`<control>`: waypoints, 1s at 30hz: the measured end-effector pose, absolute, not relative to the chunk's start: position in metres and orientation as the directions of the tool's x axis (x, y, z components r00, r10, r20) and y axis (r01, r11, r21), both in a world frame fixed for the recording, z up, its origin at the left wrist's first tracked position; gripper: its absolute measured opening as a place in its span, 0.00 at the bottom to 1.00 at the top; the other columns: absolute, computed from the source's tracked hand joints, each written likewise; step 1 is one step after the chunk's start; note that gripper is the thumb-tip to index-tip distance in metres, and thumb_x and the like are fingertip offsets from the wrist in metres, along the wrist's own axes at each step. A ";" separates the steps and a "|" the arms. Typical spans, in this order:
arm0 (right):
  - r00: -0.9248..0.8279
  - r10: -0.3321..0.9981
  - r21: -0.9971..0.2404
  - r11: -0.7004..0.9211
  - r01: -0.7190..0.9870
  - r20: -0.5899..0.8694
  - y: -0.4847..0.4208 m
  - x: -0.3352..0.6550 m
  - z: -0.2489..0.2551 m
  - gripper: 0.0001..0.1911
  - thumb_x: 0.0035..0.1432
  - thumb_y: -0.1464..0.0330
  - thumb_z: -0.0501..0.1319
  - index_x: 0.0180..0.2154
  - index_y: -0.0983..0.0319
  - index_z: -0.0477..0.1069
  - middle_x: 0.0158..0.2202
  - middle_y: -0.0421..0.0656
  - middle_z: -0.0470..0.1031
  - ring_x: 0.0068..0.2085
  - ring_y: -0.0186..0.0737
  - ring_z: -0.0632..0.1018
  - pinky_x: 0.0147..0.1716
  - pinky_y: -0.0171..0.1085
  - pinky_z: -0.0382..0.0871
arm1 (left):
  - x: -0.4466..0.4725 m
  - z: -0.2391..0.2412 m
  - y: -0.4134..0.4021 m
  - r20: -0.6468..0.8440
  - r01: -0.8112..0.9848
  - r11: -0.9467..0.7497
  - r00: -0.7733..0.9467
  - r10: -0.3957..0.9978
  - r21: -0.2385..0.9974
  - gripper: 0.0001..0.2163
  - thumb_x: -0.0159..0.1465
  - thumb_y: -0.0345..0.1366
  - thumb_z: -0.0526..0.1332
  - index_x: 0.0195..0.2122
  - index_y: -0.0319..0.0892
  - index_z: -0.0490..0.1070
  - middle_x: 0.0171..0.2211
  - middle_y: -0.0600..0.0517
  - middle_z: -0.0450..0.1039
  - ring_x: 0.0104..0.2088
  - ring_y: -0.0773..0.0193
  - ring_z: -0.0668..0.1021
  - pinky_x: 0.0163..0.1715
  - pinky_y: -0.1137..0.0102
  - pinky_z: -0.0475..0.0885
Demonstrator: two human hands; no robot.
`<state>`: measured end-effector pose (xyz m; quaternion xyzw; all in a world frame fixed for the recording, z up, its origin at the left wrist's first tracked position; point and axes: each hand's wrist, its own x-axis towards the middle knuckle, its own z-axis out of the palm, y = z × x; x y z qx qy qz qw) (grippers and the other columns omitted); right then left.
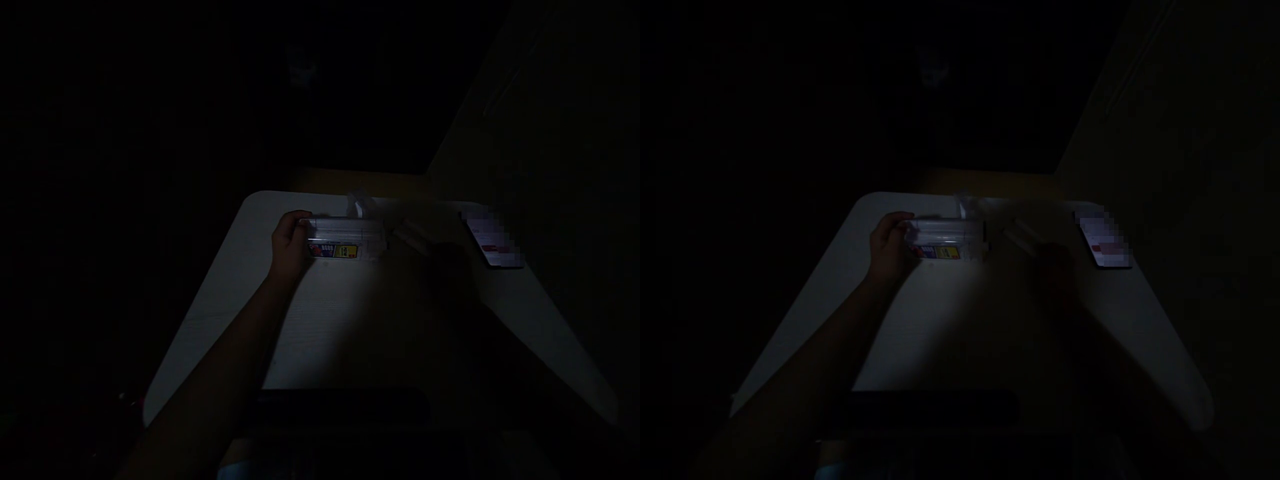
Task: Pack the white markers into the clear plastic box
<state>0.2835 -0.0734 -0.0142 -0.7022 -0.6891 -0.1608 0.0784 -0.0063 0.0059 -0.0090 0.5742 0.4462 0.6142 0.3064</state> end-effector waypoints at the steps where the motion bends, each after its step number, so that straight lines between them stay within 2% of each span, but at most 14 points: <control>1: 0.005 0.943 0.105 -0.043 0.994 0.334 -0.073 0.281 -0.012 0.20 0.58 0.67 0.48 0.45 0.71 0.69 0.40 0.56 0.71 0.40 0.50 0.70 0.40 0.47 0.63 | -0.006 -0.009 0.006 0.430 0.136 -0.411 -0.157 0.889 0.901 0.08 0.56 0.36 0.53 0.34 0.43 0.70 0.30 0.54 0.70 0.30 0.68 0.70 0.28 0.74 0.65; 3: -0.020 0.932 0.073 -0.007 0.997 0.363 -0.071 0.274 -0.005 0.20 0.57 0.65 0.49 0.47 0.68 0.69 0.41 0.54 0.71 0.42 0.51 0.70 0.40 0.48 0.63 | -0.006 -0.008 0.005 0.431 0.140 -0.411 -0.162 0.888 0.901 0.08 0.56 0.36 0.54 0.34 0.43 0.70 0.31 0.54 0.70 0.30 0.68 0.70 0.28 0.73 0.65; 6: -0.157 0.884 -0.029 0.189 0.982 0.441 -0.068 0.255 0.008 0.19 0.59 0.65 0.49 0.47 0.65 0.69 0.46 0.52 0.70 0.47 0.49 0.69 0.46 0.46 0.61 | -0.006 -0.009 0.006 0.439 0.141 -0.420 -0.158 0.884 0.896 0.08 0.56 0.36 0.53 0.34 0.44 0.70 0.31 0.54 0.70 0.31 0.67 0.70 0.28 0.73 0.66; 9: -0.244 0.856 -0.144 0.342 0.929 0.455 -0.062 0.236 0.018 0.19 0.60 0.66 0.47 0.45 0.65 0.71 0.46 0.49 0.72 0.47 0.45 0.70 0.47 0.43 0.62 | -0.007 -0.010 0.007 0.439 0.145 -0.419 -0.154 0.885 0.896 0.08 0.57 0.36 0.53 0.35 0.43 0.70 0.31 0.54 0.70 0.31 0.68 0.70 0.28 0.73 0.65; 11: -0.266 0.857 -0.191 0.380 0.905 0.441 -0.057 0.228 0.021 0.18 0.60 0.68 0.47 0.44 0.65 0.71 0.46 0.49 0.72 0.47 0.45 0.71 0.47 0.44 0.63 | -0.007 -0.010 0.007 0.443 0.157 -0.420 -0.154 0.883 0.894 0.08 0.57 0.36 0.53 0.35 0.43 0.70 0.31 0.54 0.70 0.31 0.68 0.70 0.29 0.73 0.65; 19: -0.238 0.897 -0.328 0.367 0.871 0.373 -0.047 0.232 0.012 0.15 0.57 0.68 0.51 0.40 0.64 0.73 0.43 0.49 0.74 0.44 0.45 0.73 0.45 0.45 0.66 | -0.007 -0.010 0.008 0.457 0.141 -0.439 -0.138 0.879 0.887 0.08 0.56 0.35 0.53 0.34 0.43 0.70 0.34 0.54 0.70 0.35 0.66 0.71 0.33 0.72 0.67; 26: -0.199 0.908 -0.344 0.332 0.878 0.368 -0.055 0.255 0.008 0.15 0.58 0.65 0.50 0.40 0.61 0.73 0.42 0.47 0.73 0.44 0.43 0.73 0.44 0.43 0.66 | -0.007 -0.008 0.006 0.456 0.178 -0.430 -0.144 0.878 0.885 0.08 0.56 0.34 0.53 0.34 0.44 0.70 0.32 0.54 0.70 0.34 0.66 0.72 0.33 0.71 0.67; 30: -0.171 0.916 -0.358 0.306 0.882 0.363 -0.063 0.265 0.008 0.18 0.59 0.63 0.49 0.45 0.62 0.71 0.44 0.48 0.72 0.46 0.44 0.72 0.44 0.43 0.66 | -0.006 -0.008 0.006 0.445 0.158 -0.424 -0.147 0.883 0.892 0.08 0.56 0.34 0.53 0.34 0.44 0.70 0.32 0.54 0.70 0.32 0.67 0.71 0.30 0.71 0.67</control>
